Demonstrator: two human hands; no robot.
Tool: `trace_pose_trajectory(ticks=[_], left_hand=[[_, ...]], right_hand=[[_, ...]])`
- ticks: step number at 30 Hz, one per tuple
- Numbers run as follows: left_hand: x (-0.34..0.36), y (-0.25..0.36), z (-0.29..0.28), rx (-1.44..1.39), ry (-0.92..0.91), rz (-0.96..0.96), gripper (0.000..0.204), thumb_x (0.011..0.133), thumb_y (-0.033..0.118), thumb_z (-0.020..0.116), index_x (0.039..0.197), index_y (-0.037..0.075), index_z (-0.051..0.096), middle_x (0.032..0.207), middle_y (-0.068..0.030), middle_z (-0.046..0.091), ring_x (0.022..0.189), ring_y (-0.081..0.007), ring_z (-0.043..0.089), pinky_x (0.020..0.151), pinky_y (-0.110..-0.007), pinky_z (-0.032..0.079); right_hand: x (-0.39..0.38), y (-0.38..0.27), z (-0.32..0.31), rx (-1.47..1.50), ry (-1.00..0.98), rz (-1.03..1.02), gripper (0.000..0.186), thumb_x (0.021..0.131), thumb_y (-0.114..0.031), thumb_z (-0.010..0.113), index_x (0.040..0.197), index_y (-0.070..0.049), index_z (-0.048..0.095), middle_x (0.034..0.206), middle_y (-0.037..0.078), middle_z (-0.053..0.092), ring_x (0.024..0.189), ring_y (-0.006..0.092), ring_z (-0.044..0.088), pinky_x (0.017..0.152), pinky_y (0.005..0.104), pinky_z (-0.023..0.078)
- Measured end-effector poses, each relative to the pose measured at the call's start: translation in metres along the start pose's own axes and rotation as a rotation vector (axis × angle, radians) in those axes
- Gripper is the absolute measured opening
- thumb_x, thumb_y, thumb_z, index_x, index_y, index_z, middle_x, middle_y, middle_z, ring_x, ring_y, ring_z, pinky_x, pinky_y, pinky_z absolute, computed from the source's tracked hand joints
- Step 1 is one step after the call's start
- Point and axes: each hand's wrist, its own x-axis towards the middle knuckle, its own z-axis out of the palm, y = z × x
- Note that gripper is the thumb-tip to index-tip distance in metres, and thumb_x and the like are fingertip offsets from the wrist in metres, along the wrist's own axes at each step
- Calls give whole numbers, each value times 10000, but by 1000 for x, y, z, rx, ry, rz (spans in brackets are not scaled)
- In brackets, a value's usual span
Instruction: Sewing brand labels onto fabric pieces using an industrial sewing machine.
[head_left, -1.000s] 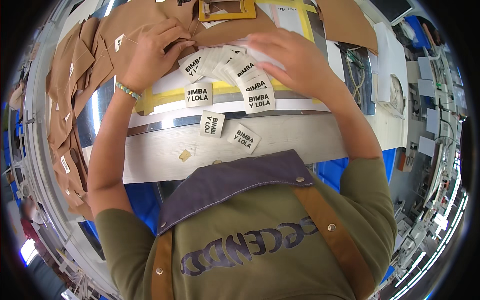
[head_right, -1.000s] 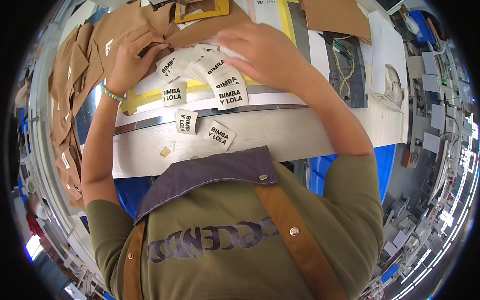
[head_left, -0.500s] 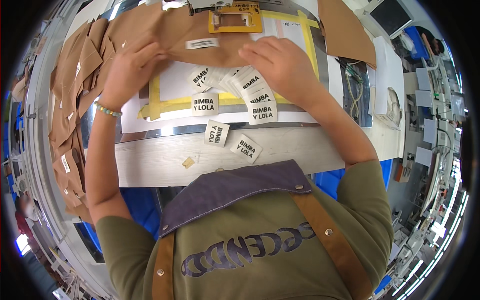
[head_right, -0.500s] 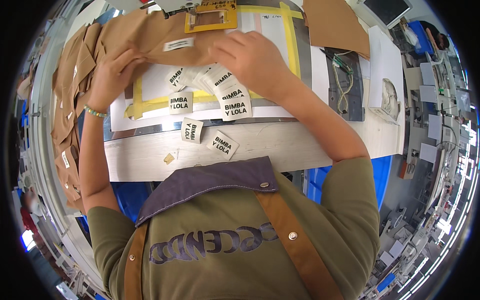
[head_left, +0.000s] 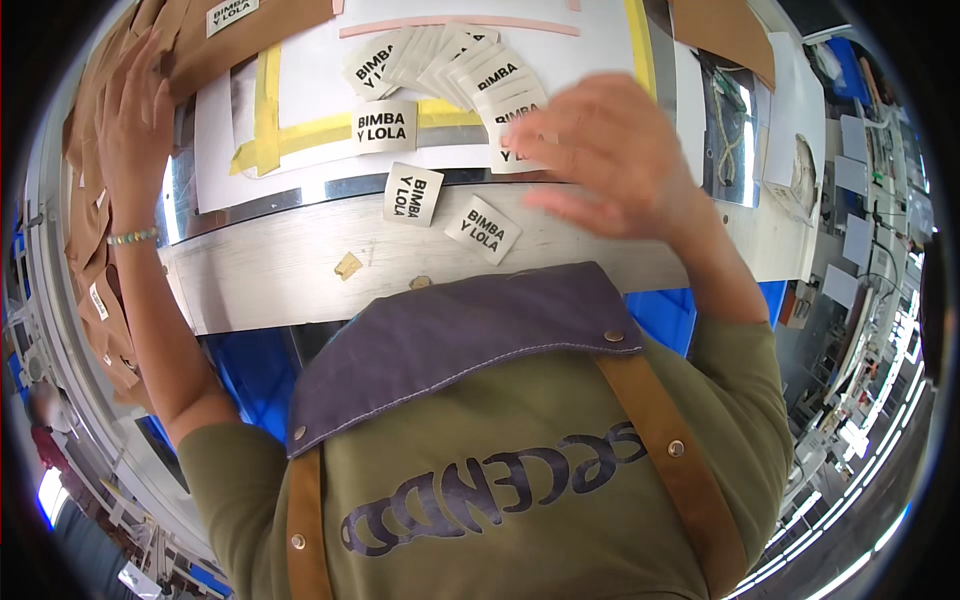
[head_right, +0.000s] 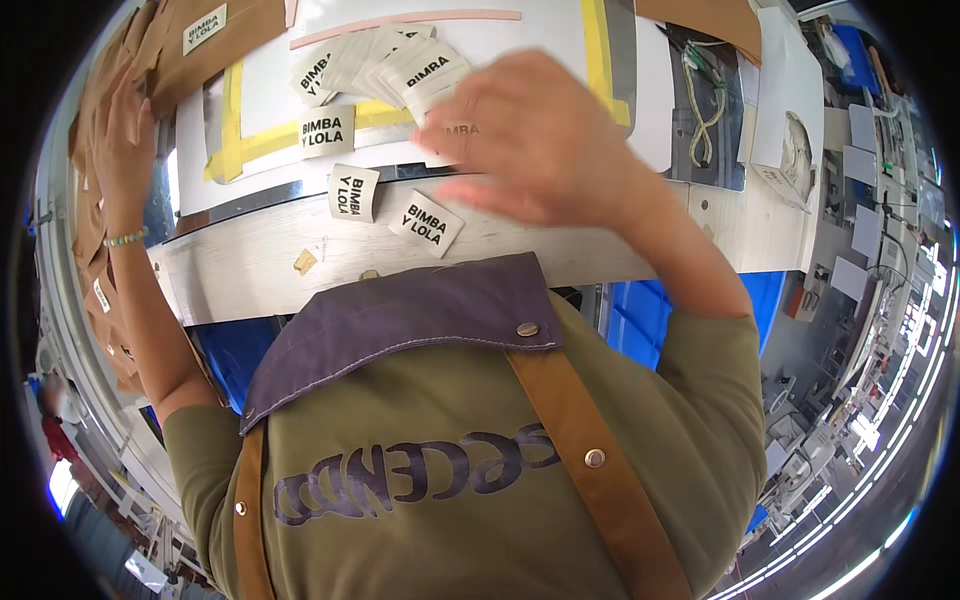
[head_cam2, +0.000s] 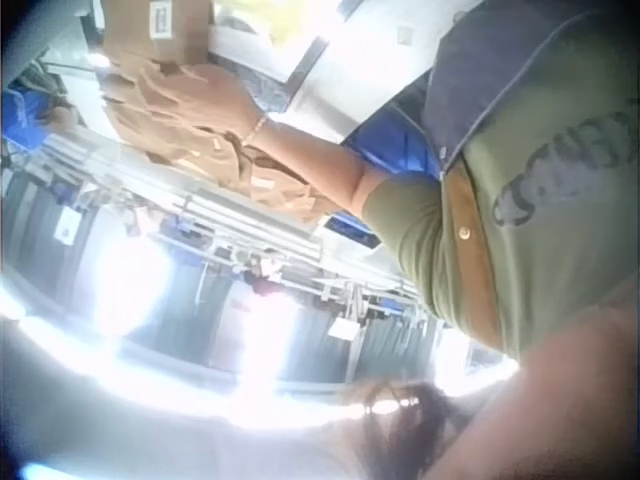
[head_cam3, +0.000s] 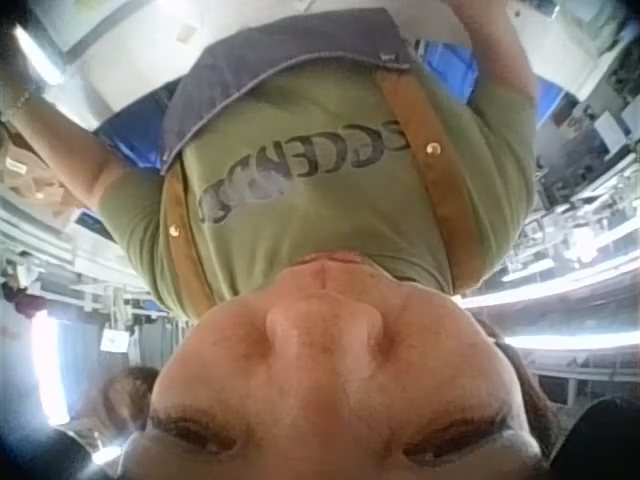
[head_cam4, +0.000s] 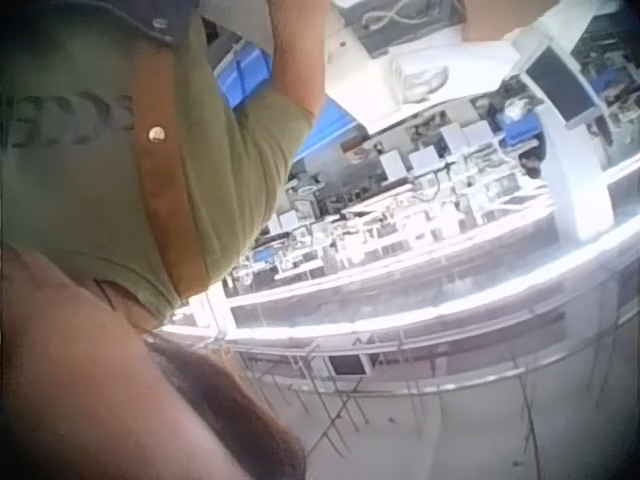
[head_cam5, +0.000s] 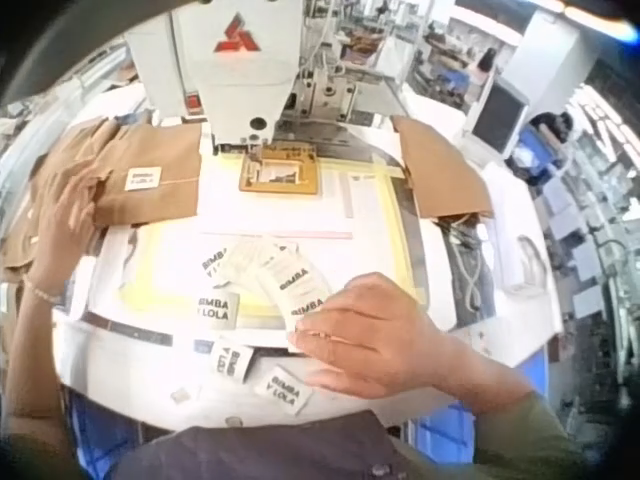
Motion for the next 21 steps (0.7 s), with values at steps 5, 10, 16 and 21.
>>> trace_pose_trajectory(ticks=[5, 10, 16, 21], left_hand=[[-7, 120, -32, -652, -190, -152, 246, 867, 37, 860, 1085, 48, 749, 1119, -70, 755, 977, -241, 710, 824, -358, 563], [-18, 202, -42, -777, -310, 55, 499, 727, 274, 961, 1080, 38, 700, 1007, -93, 662, 863, -298, 628, 740, -409, 549], [-25, 213, -37, -672, -280, 95, 495, 756, 176, 941, 1179, 44, 722, 1010, -78, 670, 890, -280, 631, 763, -390, 546], [-32, 210, -34, -675, -293, 83, 423, 781, 96, 911, 1162, 55, 735, 1006, -73, 672, 852, -270, 626, 739, -381, 545]], right_hand=[[-21, -47, 22, -40, -174, 35, 483, 825, -441, 876, 1096, -57, 767, 982, 13, 674, 889, 222, 616, 793, 382, 468], [-30, -59, 51, -117, -160, 103, 336, 801, -392, 849, 902, -114, 689, 959, -13, 610, 889, 177, 573, 744, 345, 424], [-39, -61, 56, -20, -103, 119, 159, 812, -191, 779, 926, -98, 720, 974, -8, 665, 869, 170, 617, 730, 321, 439], [-43, -64, 53, 74, -117, 205, 257, 798, -83, 814, 1052, -93, 783, 1012, 30, 727, 869, 206, 675, 748, 350, 490]])
